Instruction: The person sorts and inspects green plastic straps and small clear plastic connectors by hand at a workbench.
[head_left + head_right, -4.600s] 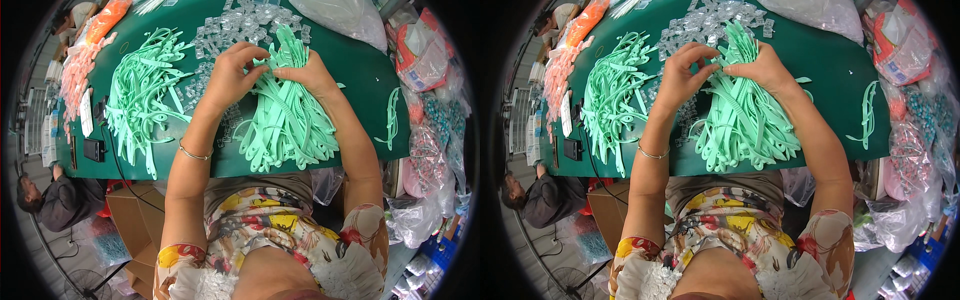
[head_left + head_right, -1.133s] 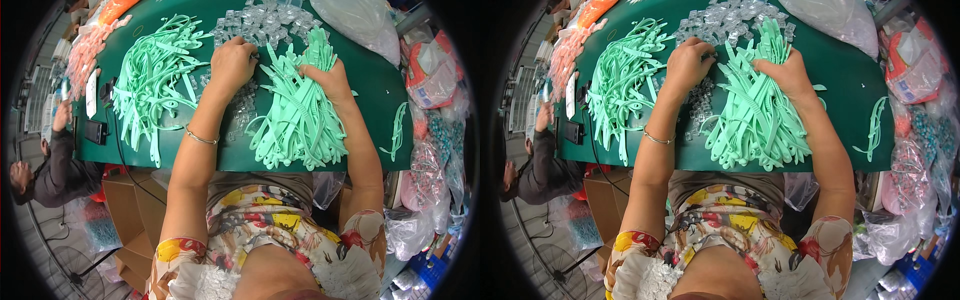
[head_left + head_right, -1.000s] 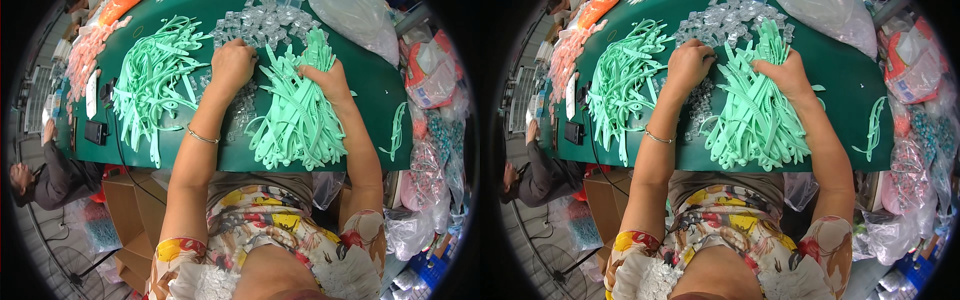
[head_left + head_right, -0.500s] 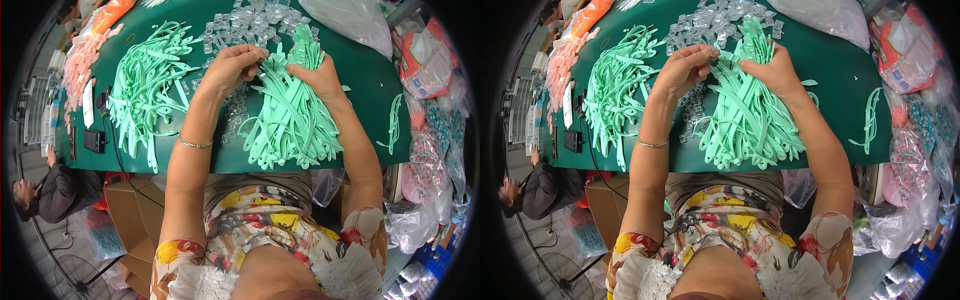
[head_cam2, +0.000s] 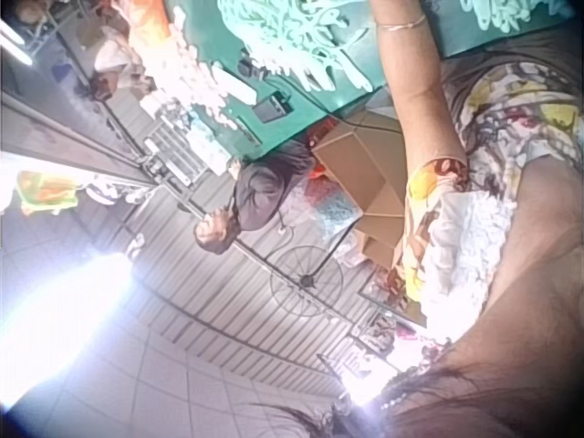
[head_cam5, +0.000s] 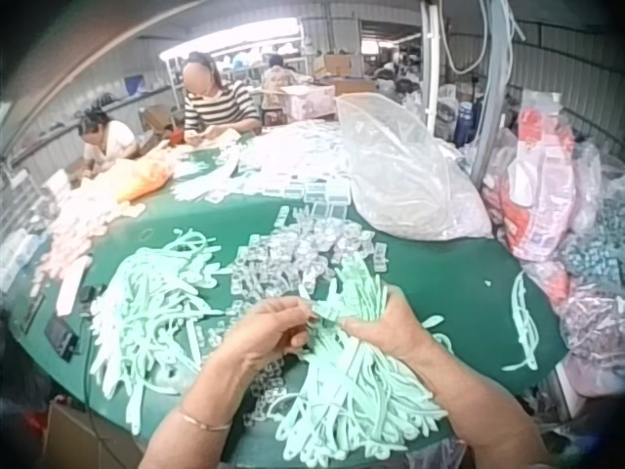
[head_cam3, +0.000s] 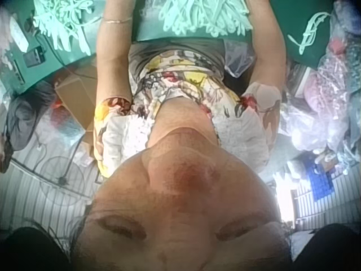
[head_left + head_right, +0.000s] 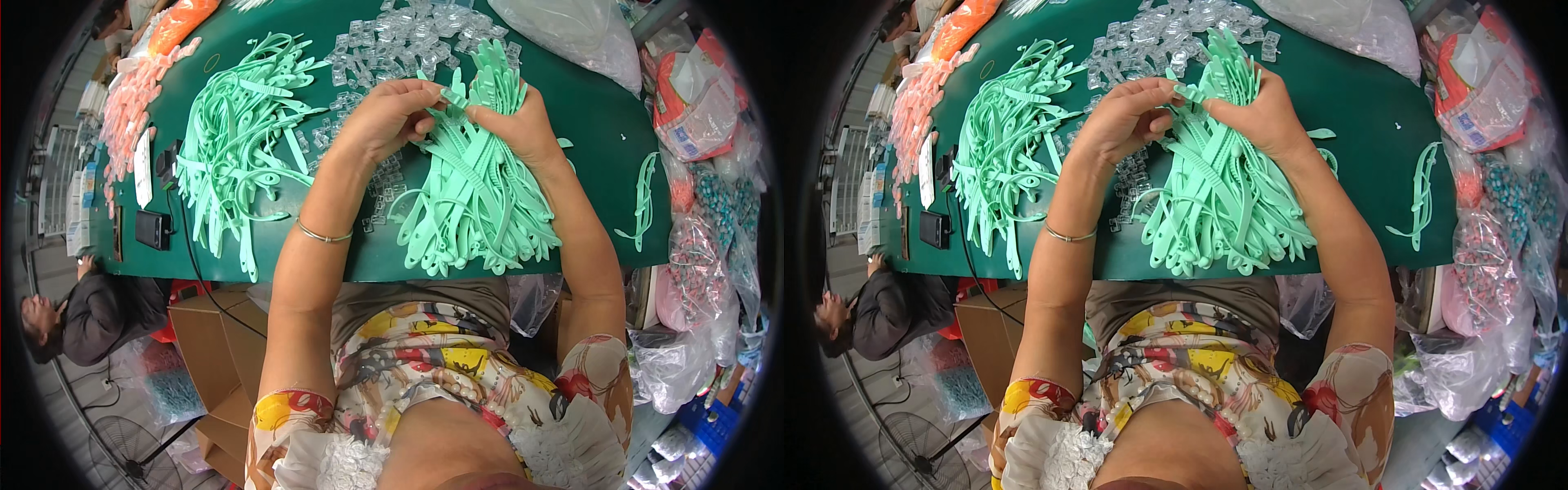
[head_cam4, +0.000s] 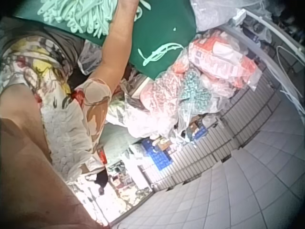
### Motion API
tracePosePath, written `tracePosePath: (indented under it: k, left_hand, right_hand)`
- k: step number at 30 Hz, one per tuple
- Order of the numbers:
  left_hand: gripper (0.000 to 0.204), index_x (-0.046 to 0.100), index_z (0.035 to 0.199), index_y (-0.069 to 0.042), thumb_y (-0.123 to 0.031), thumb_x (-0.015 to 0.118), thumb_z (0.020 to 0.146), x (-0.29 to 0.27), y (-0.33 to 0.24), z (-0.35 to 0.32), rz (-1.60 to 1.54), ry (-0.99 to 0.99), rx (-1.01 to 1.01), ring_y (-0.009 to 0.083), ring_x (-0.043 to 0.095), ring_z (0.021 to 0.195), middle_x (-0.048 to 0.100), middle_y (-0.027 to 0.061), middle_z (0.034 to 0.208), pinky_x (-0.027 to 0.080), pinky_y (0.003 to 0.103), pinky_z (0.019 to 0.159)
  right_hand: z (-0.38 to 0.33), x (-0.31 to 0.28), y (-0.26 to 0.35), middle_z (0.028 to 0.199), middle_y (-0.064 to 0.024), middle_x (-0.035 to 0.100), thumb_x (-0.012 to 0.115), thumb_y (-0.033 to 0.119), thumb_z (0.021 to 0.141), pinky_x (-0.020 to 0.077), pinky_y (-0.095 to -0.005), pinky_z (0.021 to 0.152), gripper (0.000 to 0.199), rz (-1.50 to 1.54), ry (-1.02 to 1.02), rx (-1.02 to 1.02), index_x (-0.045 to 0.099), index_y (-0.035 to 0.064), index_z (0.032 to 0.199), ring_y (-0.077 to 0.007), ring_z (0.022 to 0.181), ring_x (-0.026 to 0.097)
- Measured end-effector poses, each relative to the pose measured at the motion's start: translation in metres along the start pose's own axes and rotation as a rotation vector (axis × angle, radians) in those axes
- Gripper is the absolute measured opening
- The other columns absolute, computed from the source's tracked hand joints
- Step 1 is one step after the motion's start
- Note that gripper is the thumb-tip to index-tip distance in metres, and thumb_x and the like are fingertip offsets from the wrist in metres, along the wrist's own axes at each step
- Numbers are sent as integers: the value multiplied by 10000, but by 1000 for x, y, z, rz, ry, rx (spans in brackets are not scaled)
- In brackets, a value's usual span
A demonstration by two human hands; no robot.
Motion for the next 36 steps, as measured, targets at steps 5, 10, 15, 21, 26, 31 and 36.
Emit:
tracePosePath:
  k: [5, 10, 15, 21, 26, 31, 36]
  left_hand:
    - [186, 589, 961, -23, -179, 578, 861, 0, -5, -2, 33, -81, 55, 75, 470, 561, 587, 44, 830, 357, 193, 489]
    - [203, 630, 889, -17, -212, 615, 834, 8, -18, -6, 507, -111, 247, 68, 505, 573, 598, -1, 728, 408, 199, 528]
    - [196, 630, 808, 18, -177, 622, 813, 7, -19, -8, 847, -221, 403, 83, 505, 548, 588, 20, 657, 415, 236, 514]
    - [184, 626, 782, 31, -153, 616, 772, 25, -18, -15, 1062, -298, 563, 229, 561, 539, 590, 162, 662, 432, 325, 526]
    - [210, 621, 753, 24, -180, 608, 803, 12, -8, -6, 842, -220, 315, 111, 474, 528, 553, 66, 602, 385, 266, 497]
    - [227, 608, 732, 20, -187, 598, 824, 13, -8, -8, 695, -173, 314, 53, 435, 562, 525, -16, 606, 351, 229, 489]
    - [209, 607, 776, 20, -179, 583, 837, 2, -13, -10, 526, -260, 318, 43, 428, 595, 537, -23, 656, 341, 217, 508]
  right_hand:
    - [1, -2, -1, 786, -19, 612, 702, 66, 680, 470, -244, 624, 250, 9, -13, -8, 582, 16, 894, -79, 682, 562]
    - [2, -1, -3, 800, -17, 616, 689, 60, 685, 474, -248, 646, 278, 0, 3, 5, 581, 18, 937, -80, 714, 569]
    - [2, 3, 0, 832, -38, 629, 651, 37, 692, 473, -248, 671, 290, -73, 6, -45, 573, 7, 970, -94, 725, 581]
    - [-3, 14, 7, 886, -13, 624, 622, 5, 691, 456, -240, 728, 309, -160, 90, -65, 570, 31, 994, -68, 810, 560]
    - [-3, 17, 9, 871, -12, 619, 666, 19, 682, 461, -240, 700, 310, -183, 125, -96, 568, 28, 976, -68, 786, 557]
    - [-1, 18, 11, 858, -16, 617, 687, 21, 671, 465, -240, 674, 321, -261, 125, -107, 568, 26, 969, -71, 764, 558]
    - [0, 13, 6, 863, -12, 617, 700, 26, 671, 465, -248, 692, 332, -211, 80, -53, 572, 22, 978, -75, 769, 560]
Point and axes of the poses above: each hand's wrist, its own z-axis towards the middle knuckle, its own x-axis out of the palm, y = z × x, the point moved 7 cm from there along z, towards the middle knuckle
